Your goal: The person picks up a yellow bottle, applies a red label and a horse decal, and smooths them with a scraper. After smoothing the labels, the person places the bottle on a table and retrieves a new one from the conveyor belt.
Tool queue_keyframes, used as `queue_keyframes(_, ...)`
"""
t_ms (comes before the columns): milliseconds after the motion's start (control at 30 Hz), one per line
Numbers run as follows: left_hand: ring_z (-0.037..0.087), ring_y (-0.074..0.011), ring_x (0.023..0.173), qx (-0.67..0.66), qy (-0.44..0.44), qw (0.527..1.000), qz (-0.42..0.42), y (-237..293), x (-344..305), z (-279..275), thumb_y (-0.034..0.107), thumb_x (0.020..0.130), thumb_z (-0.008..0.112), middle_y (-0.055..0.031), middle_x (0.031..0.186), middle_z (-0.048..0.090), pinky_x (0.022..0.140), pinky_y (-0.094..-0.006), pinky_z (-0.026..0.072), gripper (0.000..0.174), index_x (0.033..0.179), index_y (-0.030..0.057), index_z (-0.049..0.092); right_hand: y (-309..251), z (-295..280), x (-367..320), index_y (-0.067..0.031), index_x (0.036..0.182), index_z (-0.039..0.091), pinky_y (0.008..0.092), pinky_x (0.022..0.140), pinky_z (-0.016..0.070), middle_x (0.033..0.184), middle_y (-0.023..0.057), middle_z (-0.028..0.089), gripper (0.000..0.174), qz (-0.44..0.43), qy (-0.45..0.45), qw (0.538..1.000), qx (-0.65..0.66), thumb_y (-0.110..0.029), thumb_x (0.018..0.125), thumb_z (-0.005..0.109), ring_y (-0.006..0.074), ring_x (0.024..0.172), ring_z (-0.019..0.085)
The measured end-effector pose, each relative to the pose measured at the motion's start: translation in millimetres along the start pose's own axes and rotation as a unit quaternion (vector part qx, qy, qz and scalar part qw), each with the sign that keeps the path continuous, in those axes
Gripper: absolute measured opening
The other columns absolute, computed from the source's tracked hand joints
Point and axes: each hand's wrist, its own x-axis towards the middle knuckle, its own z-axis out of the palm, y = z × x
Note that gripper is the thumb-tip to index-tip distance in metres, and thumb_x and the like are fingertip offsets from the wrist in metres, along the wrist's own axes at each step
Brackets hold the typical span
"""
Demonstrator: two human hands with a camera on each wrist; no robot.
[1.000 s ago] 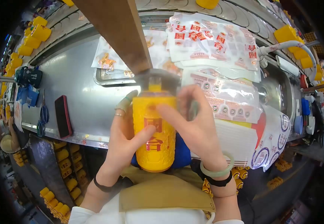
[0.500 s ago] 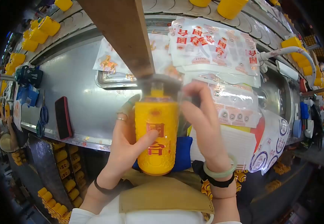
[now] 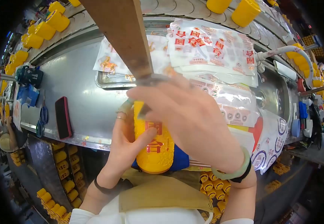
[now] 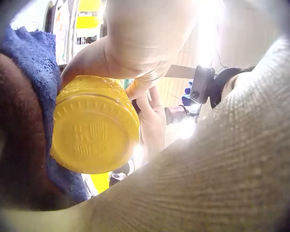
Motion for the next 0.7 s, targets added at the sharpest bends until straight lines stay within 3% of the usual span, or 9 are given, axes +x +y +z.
queue_keyframes(67, 0.045, -0.0246, 0.14, -0.014, -0.012, 1.0, -0.024, 4.1, -0.4, 1.3, 0.001, 0.091, 0.07, -0.0159, 0.151, 0.042, 0.117, -0.0394, 0.0373, 0.081, 0.158, -0.0017, 0.024, 4.5, 2.1, 7.7, -0.0054, 0.111, 0.075, 0.038, 0.073, 0.0498, 0.091, 0.0074, 0.071, 0.037, 0.015, 0.028, 0.999, -0.024, 0.004, 0.076, 0.074, 0.0285, 0.081, 0.059)
queue_keyframes(133, 0.044, -0.0244, 0.141, -0.02, -0.009, 0.999, -0.03, 5.2, -1.2, 1.9, 0.001, 0.091, 0.07, -0.0159, 0.15, 0.043, 0.117, -0.0392, 0.0376, 0.081, 0.158, -0.0017, 0.024, 9.3, -5.3, 14.6, -0.0062, 0.111, 0.074, 0.0381, 0.075, 0.0504, 0.089, 0.0075, 0.072, 0.036, -0.05, 0.094, 0.98, -0.168, 0.002, 0.076, 0.074, 0.0287, 0.083, 0.06)
queue_keyframes(267, 0.044, -0.0245, 0.141, -0.027, -0.022, 0.998, -0.052, 9.4, -0.2, 1.2, 0.0, 0.091, 0.07, -0.0163, 0.15, 0.044, 0.117, -0.0393, 0.0371, 0.082, 0.158, -0.002, 0.023, -2.3, -1.7, 3.1, -0.0052, 0.11, 0.075, 0.0368, 0.075, 0.0514, 0.092, 0.0078, 0.074, 0.034, 0.006, 0.012, 1.0, -0.022, 0.004, 0.077, 0.073, 0.0275, 0.083, 0.063)
queue_keyframes(400, 0.051, -0.0228, 0.135, -0.034, -0.006, 0.999, -0.029, 3.3, -2.9, -2.8, 0.002, 0.093, 0.072, -0.0173, 0.147, 0.046, 0.111, -0.0375, 0.0459, 0.078, 0.155, -0.0019, 0.026, 28.3, 1.2, -12.4, -0.0055, 0.11, 0.073, 0.0334, 0.068, 0.0516, 0.09, 0.0115, 0.067, 0.031, -0.015, 0.159, 0.98, -0.116, 0.003, 0.08, 0.07, 0.0272, 0.081, 0.064)
queue_keyframes(433, 0.048, -0.024, 0.138, -0.067, -0.006, 0.997, -0.029, 0.0, -5.2, -6.8, 0.003, 0.094, 0.071, -0.0183, 0.15, 0.043, 0.114, -0.0388, 0.0422, 0.077, 0.156, -0.0018, 0.025, 22.1, 0.2, -20.5, -0.0028, 0.116, 0.071, 0.0281, 0.07, 0.0491, 0.092, 0.0071, 0.066, 0.028, 0.063, 0.163, 0.984, -0.039, 0.003, 0.089, 0.066, 0.0185, 0.082, 0.064)
queue_keyframes(467, 0.045, -0.0251, 0.141, -0.101, -0.007, 0.994, -0.029, -2.1, -7.7, -10.0, 0.004, 0.095, 0.07, -0.0193, 0.153, 0.04, 0.117, -0.0401, 0.0385, 0.077, 0.156, -0.0018, 0.024, 15.3, 1.7, -30.2, -0.0028, 0.116, 0.071, 0.0281, 0.07, 0.0491, 0.092, 0.0071, 0.066, 0.028, 0.064, 0.163, 0.984, -0.038, 0.003, 0.089, 0.066, 0.0185, 0.082, 0.064)
queue_keyframes(533, 0.042, -0.0258, 0.144, -0.106, -0.007, 0.994, -0.032, -3.6, -14.1, -13.0, 0.004, 0.096, 0.07, -0.0197, 0.155, 0.038, 0.119, -0.041, 0.0353, 0.077, 0.157, -0.0016, 0.024, 6.4, 8.0, -51.2, -0.002, 0.122, 0.067, 0.0229, 0.069, 0.0432, 0.092, -0.0009, 0.059, 0.028, 0.281, 0.164, 0.907, 0.267, 0.001, 0.095, 0.061, 0.0076, 0.081, 0.056)
queue_keyframes(600, 0.04, -0.0265, 0.146, -0.113, -0.007, 0.993, -0.035, -4.0, -18.8, -16.0, 0.005, 0.096, 0.07, -0.02, 0.157, 0.036, 0.121, -0.0418, 0.0322, 0.077, 0.157, -0.0013, 0.023, 0.4, 12.6, -65.2, -0.0042, 0.133, 0.06, 0.0194, 0.067, 0.0357, 0.089, -0.0059, 0.046, 0.04, 0.32, 0.104, 0.9, 0.278, -0.012, 0.095, 0.068, 0.0033, 0.077, 0.043)
queue_keyframes(700, 0.04, -0.026, 0.146, -0.101, -0.035, 0.993, -0.041, -3.9, -23.8, -18.7, 0.005, 0.096, 0.07, -0.0198, 0.157, 0.035, 0.122, -0.0413, 0.0328, 0.078, 0.158, -0.0012, 0.022, -3.1, 39.3, -91.0, -0.0056, 0.143, 0.052, 0.0193, 0.069, 0.0367, 0.088, -0.0068, 0.044, 0.055, 0.329, 0.106, 0.873, 0.346, -0.013, 0.093, 0.072, 0.003, 0.077, 0.043)
